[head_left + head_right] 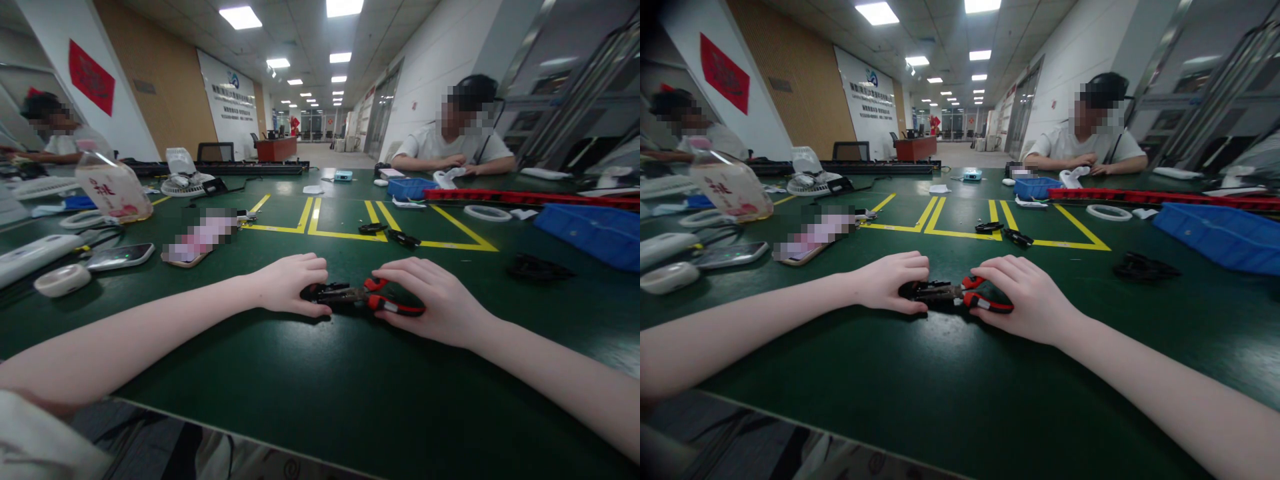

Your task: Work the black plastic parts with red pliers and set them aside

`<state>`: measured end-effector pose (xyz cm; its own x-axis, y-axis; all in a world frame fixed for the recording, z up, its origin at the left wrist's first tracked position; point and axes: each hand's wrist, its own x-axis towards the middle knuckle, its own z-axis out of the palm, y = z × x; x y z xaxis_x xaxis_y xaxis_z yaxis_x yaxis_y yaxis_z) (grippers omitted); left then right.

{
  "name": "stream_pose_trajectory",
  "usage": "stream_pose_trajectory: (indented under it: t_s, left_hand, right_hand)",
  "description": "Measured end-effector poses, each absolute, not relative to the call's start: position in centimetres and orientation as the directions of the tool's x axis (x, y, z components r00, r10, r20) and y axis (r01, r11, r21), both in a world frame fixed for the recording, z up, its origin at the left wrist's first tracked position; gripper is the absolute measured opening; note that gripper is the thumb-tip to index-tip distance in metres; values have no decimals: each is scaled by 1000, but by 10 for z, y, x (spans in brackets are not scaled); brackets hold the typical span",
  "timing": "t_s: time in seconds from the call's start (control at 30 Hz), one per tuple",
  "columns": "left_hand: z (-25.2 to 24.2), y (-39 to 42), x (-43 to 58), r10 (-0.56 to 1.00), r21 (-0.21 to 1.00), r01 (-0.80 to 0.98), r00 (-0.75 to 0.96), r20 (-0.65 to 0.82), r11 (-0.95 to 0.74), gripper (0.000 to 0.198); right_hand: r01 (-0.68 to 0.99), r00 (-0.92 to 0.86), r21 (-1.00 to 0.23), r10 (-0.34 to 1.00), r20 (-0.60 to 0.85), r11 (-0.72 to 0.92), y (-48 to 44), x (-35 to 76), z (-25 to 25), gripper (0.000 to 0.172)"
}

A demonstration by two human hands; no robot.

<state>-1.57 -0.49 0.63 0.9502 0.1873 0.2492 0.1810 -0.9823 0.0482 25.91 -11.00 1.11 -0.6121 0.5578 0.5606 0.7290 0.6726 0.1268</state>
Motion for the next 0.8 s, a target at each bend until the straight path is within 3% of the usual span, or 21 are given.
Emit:
stream_pose_trajectory:
  t_s: [0.8]
  left_hand:
    - [8,-7,-16,188,49,181,949,252,-982,38]
  right_hand:
    - [734,-604,57,612,511,677,-109,259,11,40]
